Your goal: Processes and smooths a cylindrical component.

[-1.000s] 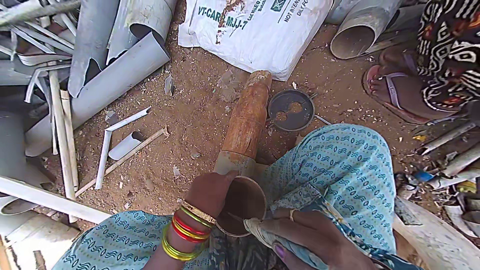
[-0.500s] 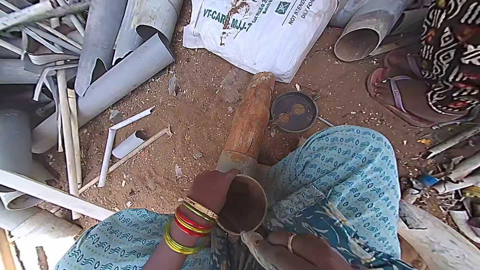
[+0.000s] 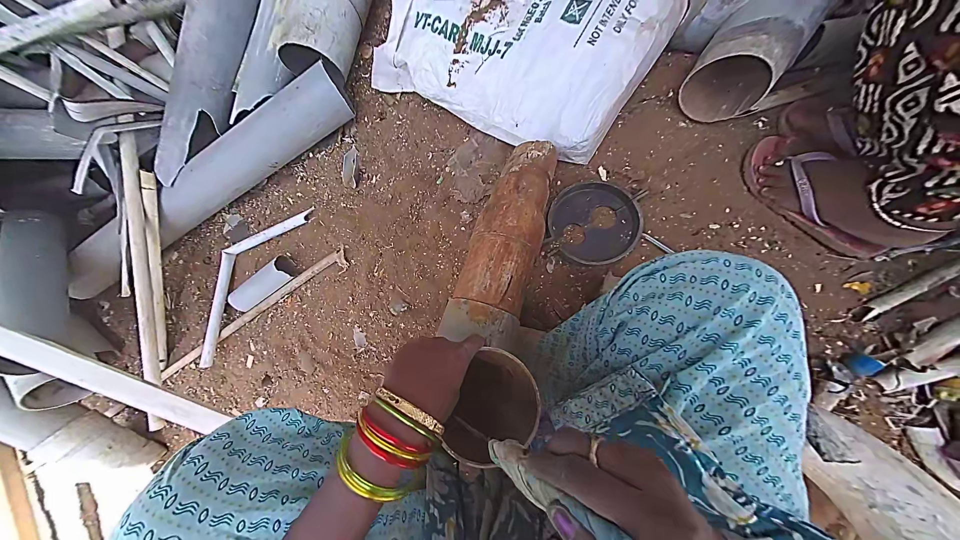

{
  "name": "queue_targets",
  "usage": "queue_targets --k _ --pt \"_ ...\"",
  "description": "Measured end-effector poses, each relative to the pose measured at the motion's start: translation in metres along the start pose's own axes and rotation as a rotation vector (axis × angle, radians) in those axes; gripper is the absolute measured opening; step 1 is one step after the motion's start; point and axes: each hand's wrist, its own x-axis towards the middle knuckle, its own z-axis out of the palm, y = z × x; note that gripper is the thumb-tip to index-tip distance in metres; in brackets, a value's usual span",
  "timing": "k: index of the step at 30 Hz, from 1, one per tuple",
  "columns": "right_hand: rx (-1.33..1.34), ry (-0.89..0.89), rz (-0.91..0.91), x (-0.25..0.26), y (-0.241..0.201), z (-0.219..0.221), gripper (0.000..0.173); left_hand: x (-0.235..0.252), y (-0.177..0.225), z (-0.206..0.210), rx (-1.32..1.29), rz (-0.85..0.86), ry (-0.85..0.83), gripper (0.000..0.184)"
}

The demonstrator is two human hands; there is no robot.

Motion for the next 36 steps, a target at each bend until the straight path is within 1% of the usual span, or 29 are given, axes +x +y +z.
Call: queue_targets --k 4,7,8,11,12,16,18,20,24,27,31,33,34,36 --pt "-0.078 0.040 0.023 -0.001 0.018 0.018 0.028 0.000 0.000 0.000 0.007 -0.012 -0.012 0.069" --pt "0.049 0.052 0.012 0.000 0.008 0.003 0.026 0.000 -0.002 0.000 -0.003 0.008 0.002 0.069" --pt "0.050 0.060 0.008 0.000 0.007 0.004 0.025 0.000 -0.001 0.000 -0.004 0.007 0.002 0.068" --pt "-0.056 0.082 0.067 0.000 0.020 0.021 0.026 0.000 0.000 -0.001 0.015 -0.025 -0.017 0.070" --pt "-0.039 0.083 0.085 -0.001 0.020 0.020 0.026 0.000 -0.001 -0.002 0.018 -0.032 -0.019 0.070" --pt "0.130 0.161 0.062 0.001 0.014 0.010 0.028 0.001 -0.004 -0.001 0.014 -0.041 0.007 0.062" --pt "0.191 0.208 0.114 0.000 0.022 0.015 0.031 0.001 -0.007 -0.001 0.028 -0.093 0.028 0.055" --pt "0.220 0.209 0.155 -0.001 0.025 0.014 0.033 0.004 -0.013 -0.002 0.045 -0.125 0.047 0.050" --pt "0.072 0.168 -0.019 0.001 0.006 0.016 0.026 0.007 -0.014 -0.004 0.041 -0.089 0.042 0.049" --pt "0.000 0.153 -0.068 0.000 0.000 0.019 0.024 0.009 -0.012 -0.003 0.045 -0.101 0.035 0.047" --pt "-0.097 0.056 -0.166 -0.006 -0.027 0.023 0.016 0.006 -0.008 -0.007 0.041 -0.075 0.011 0.051" --pt "-0.203 0.026 -0.141 -0.005 -0.018 0.037 0.013 0.004 -0.002 -0.006 0.042 -0.059 0.011 0.051" --pt "-0.265 0.022 -0.111 -0.005 -0.008 0.044 0.015 0.003 0.001 -0.006 0.048 -0.053 0.009 0.051" --pt "-0.244 0.016 -0.052 -0.004 -0.002 0.043 0.020 0.002 0.005 -0.008 0.065 -0.040 -0.001 0.049"
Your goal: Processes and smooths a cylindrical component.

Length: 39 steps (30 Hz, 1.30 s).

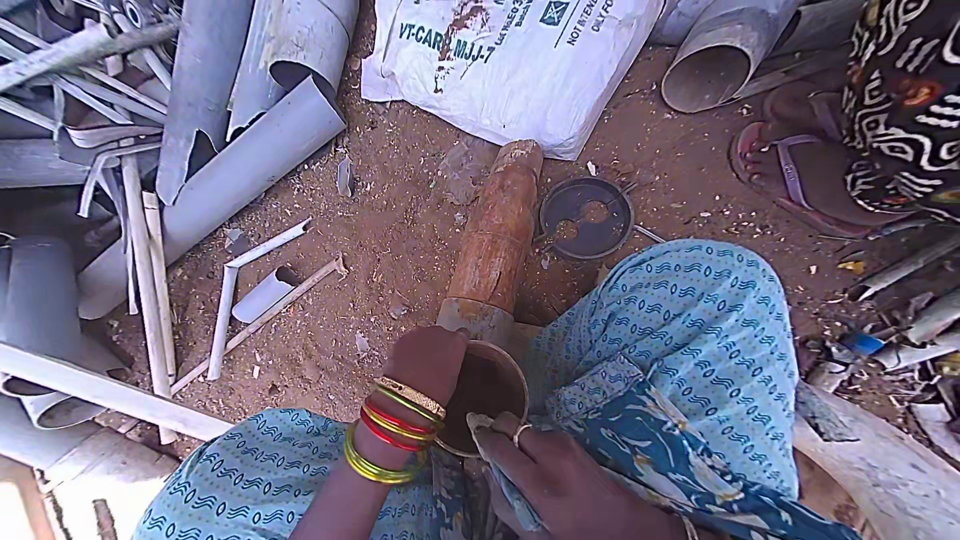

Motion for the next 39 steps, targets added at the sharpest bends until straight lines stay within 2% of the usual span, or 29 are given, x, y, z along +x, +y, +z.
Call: queue_targets --k 3,7,10,13,15,18,22,26,30,34,39 --pt "0.106 0.018 0.000 0.005 -0.015 -0.016 0.017 0.001 -0.003 0.001 -0.011 0.040 0.006 0.048" --pt "0.058 0.090 0.120 0.006 0.005 0.008 0.023 0.004 -0.007 0.002 0.011 -0.005 0.001 0.052" --pt "0.153 0.067 0.150 0.009 -0.003 -0.009 0.023 0.008 -0.011 0.006 0.015 0.032 0.047 0.052" --pt "0.097 0.092 0.210 0.011 0.009 0.005 0.025 0.004 -0.008 0.004 0.010 0.030 0.034 0.050" --pt "0.156 0.077 0.265 0.011 0.013 -0.001 0.026 0.002 -0.008 0.002 0.004 0.019 0.015 0.050" --pt "0.251 0.077 0.246 0.010 0.008 -0.011 0.026 0.000 -0.007 0.002 0.008 0.037 0.041 0.046" --pt "0.207 0.098 0.309 0.009 0.017 0.000 0.028 -0.002 -0.005 0.001 0.019 0.013 0.035 0.045" --pt "0.248 0.128 0.229 0.009 0.010 -0.004 0.027 -0.005 0.000 0.000 0.013 0.003 0.038 0.045" --pt "0.174 0.113 0.338 0.012 0.019 0.004 0.030 -0.014 0.005 -0.005 0.043 -0.035 0.005 0.044" --pt "0.209 0.029 0.173 0.018 0.017 -0.023 0.029 -0.011 0.007 0.000 0.028 -0.008 0.023 0.049" --pt "0.315 -0.209 -0.046 0.032 0.009 -0.065 0.027 -0.008 0.004 0.004 0.041 0.016 0.024 0.050"
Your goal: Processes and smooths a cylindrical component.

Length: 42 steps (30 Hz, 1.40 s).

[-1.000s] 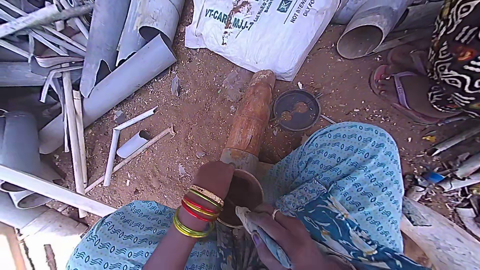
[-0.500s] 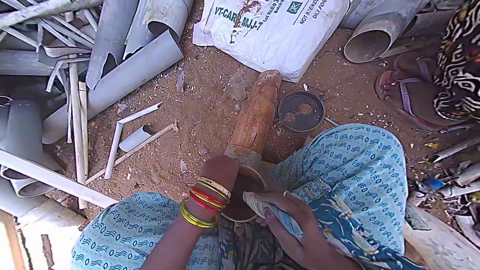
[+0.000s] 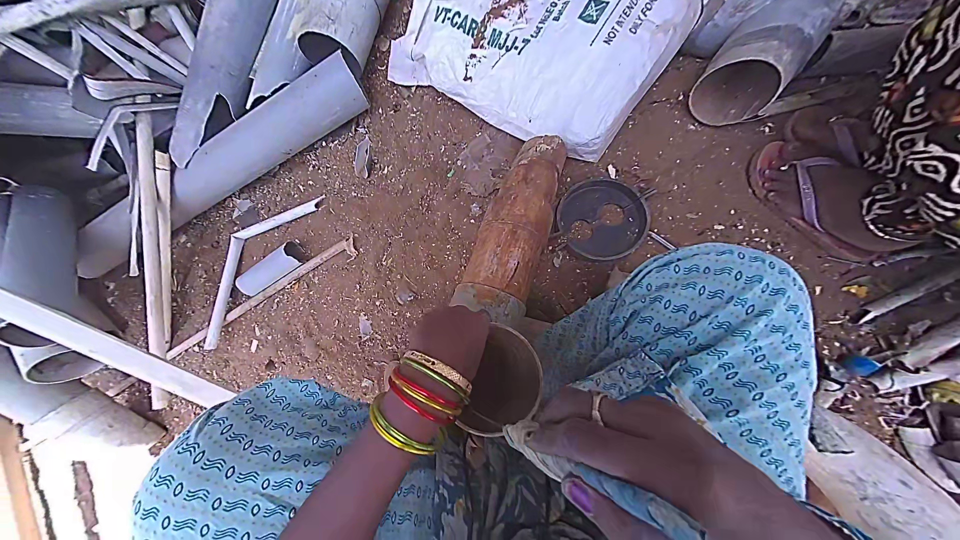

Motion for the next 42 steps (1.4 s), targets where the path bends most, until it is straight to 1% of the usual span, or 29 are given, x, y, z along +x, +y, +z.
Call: queue_targets --k 2,4,5,7,9,10,12,13,14,17,19,21,22,24,26,28,30,31,33,35,36,37,39,40,41,42 --pt "-0.038 -0.049 0.056 0.009 0.015 0.000 0.027 0.003 -0.004 0.003 -0.046 0.012 0.045 0.044" --pt "-0.081 -0.089 0.132 0.017 0.033 0.003 0.027 0.000 -0.002 0.000 -0.058 -0.004 0.033 0.041" --pt "-0.060 -0.106 0.124 0.020 0.034 -0.004 0.028 0.000 -0.002 -0.001 -0.060 -0.003 0.043 0.039" --pt "0.065 -0.122 0.034 0.025 0.026 -0.024 0.031 0.004 -0.004 0.002 -0.070 -0.003 0.074 0.037" --pt "0.146 -0.117 -0.013 0.028 0.020 -0.033 0.031 0.004 -0.002 0.007 -0.080 -0.022 0.067 0.040" --pt "0.126 -0.116 -0.003 0.031 0.024 -0.028 0.031 0.004 -0.003 0.006 -0.089 -0.017 0.073 0.039" --pt "0.074 -0.128 0.077 0.034 0.038 -0.012 0.031 0.004 -0.006 0.005 -0.102 0.005 0.077 0.034" --pt "0.066 -0.132 0.102 0.034 0.042 -0.010 0.031 0.001 -0.005 0.002 -0.101 0.003 0.060 0.033" --pt "0.067 -0.130 0.088 0.033 0.042 -0.014 0.031 0.000 -0.005 -0.002 -0.088 -0.001 0.038 0.035" --pt "0.194 -0.140 -0.004 0.027 0.030 -0.037 0.031 0.009 -0.008 0.007 -0.059 0.031 0.067 0.039" --pt "0.188 -0.137 0.026 0.027 0.038 -0.030 0.031 0.007 -0.005 0.003 -0.031 0.016 0.019 0.042" --pt "0.084 -0.132 0.115 0.027 0.053 -0.013 0.033 -0.001 -0.001 -0.006 -0.017 0.000 -0.025 0.042" --pt "0.060 -0.140 0.117 0.026 0.055 -0.011 0.033 -0.001 -0.001 -0.007 -0.011 -0.002 -0.024 0.042" --pt "0.089 -0.165 0.016 0.024 0.045 -0.024 0.033 0.000 -0.001 -0.008 -0.010 0.003 -0.017 0.041" --pt "0.169 -0.183 -0.079 0.021 0.030 -0.040 0.033 0.003 -0.003 -0.005 -0.037 0.027 -0.017 0.047" --pt "0.188 -0.163 -0.050 0.019 0.032 -0.036 0.033 0.000 -0.002 -0.004 -0.028 0.029 -0.027 0.048" --pt "0.111 -0.143 0.067 0.020 0.048 -0.021 0.033 -0.002 -0.001 -0.007 -0.009 0.017 -0.030 0.045" --pt "0.087 -0.149 0.092 0.021 0.052 -0.018 0.033 -0.001 -0.001 -0.007 -0.004 0.006 -0.033 0.044" --pt "0.103 -0.195 0.022 0.021 0.047 -0.028 0.033 0.003 -0.004 -0.003 -0.018 0.024 0.003 0.043" --pt "0.175 -0.231 -0.069 0.023 0.034 -0.042 0.033 0.005 -0.005 -0.003 -0.026 0.045 -0.002 0.046" --pt "0.196 -0.234 -0.077 0.023 0.032 -0.045 0.033 0.004 -0.005 -0.003 -0.022 0.043 -0.013 0.047" --pt "0.190 -0.223 -0.044 0.023 0.035 -0.043 0.033 0.004 -0.005 -0.002 -0.025 0.044 -0.013 0.046" --pt "0.075 -0.187 0.111 0.021 0.048 -0.032 0.034 0.001 -0.003 -0.004 -0.029 0.026 -0.014 0.044" --pt "0.013 -0.192 0.160 0.021 0.054 -0.027 0.035 0.000 -0.002 -0.005 -0.020 0.019 -0.014 0.044" --pt "-0.007 -0.202 0.154 0.020 0.056 -0.026 0.036 -0.001 -0.001 -0.006 -0.017 0.017 -0.016 0.043" --pt "0.018 -0.217 0.103 0.020 0.054 -0.030 0.035 0.002 -0.004 -0.005 -0.030 0.034 0.004 0.045"
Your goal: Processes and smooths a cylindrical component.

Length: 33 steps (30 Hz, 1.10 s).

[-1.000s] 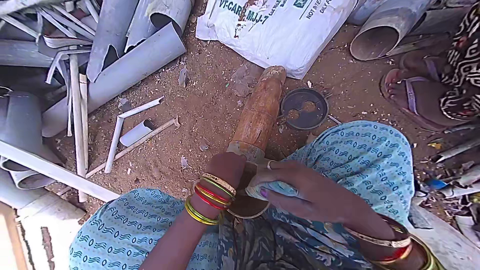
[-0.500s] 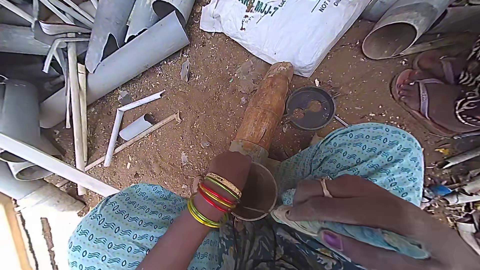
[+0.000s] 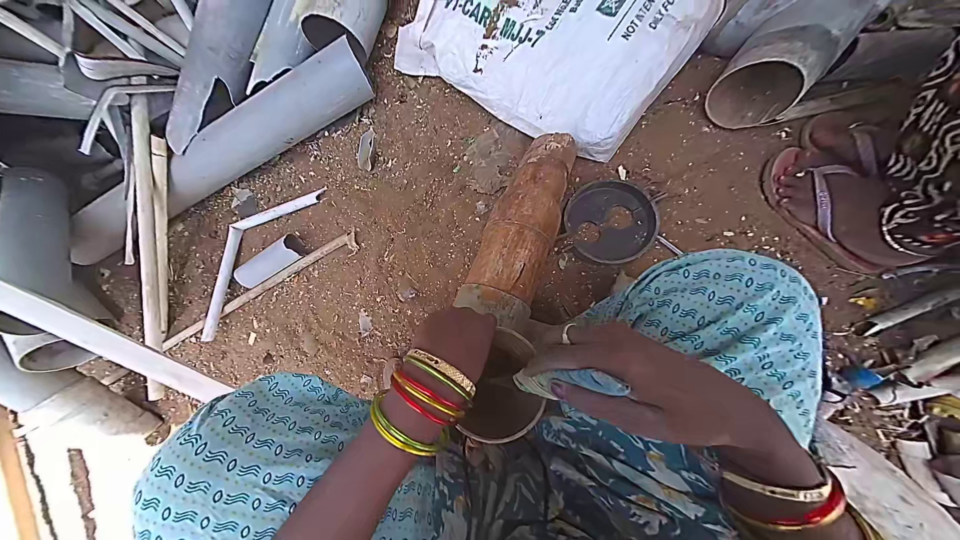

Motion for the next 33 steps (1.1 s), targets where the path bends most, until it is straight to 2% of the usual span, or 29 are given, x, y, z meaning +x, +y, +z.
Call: queue_targets --k 2,3,5,7,9,12,14,17,21,24,28,31,33 --pt "0.125 -0.018 -0.108 -0.006 -0.011 -0.014 0.034 0.004 -0.004 0.003 -0.017 0.024 0.022 0.047" --pt "0.183 -0.004 -0.102 -0.009 -0.014 -0.019 0.034 0.004 -0.004 0.005 -0.017 0.020 0.025 0.046" --pt "0.086 0.068 0.062 -0.015 -0.007 -0.020 0.033 0.002 -0.002 0.006 -0.009 0.002 0.016 0.047" --pt "-0.201 0.120 0.231 -0.011 0.000 -0.005 0.039 0.001 0.000 0.005 0.006 0.018 0.012 0.047" --pt "-0.316 0.099 0.161 -0.007 -0.005 0.008 0.040 0.001 0.001 0.003 -0.005 0.044 0.007 0.049" --pt "-0.158 0.051 -0.025 -0.008 -0.022 0.003 0.035 0.002 -0.002 0.006 -0.019 0.040 0.020 0.048" --pt "-0.139 0.080 0.037 -0.010 -0.025 -0.002 0.037 -0.001 -0.001 0.004 -0.019 0.009 0.008 0.046" --pt "-0.343 0.176 0.173 -0.009 -0.016 0.008 0.040 -0.005 0.003 0.000 -0.004 -0.007 -0.017 0.048" --pt "-0.243 0.105 0.038 -0.011 -0.019 0.007 0.036 0.000 0.001 0.005 -0.010 0.010 0.011 0.048" --pt "-0.263 0.152 0.109 -0.012 -0.018 0.006 0.038 -0.003 0.002 0.003 -0.015 -0.009 0.004 0.048" --pt "-0.200 0.090 0.044 -0.016 -0.022 -0.002 0.037 -0.003 0.000 0.005 -0.022 0.002 0.026 0.047" --pt "-0.295 0.182 0.160 -0.016 -0.021 0.004 0.039 -0.002 0.000 0.007 -0.028 -0.001 0.040 0.048" --pt "-0.271 0.160 0.122 -0.016 -0.019 0.004 0.037 -0.007 0.004 0.001 -0.029 -0.017 0.005 0.047"
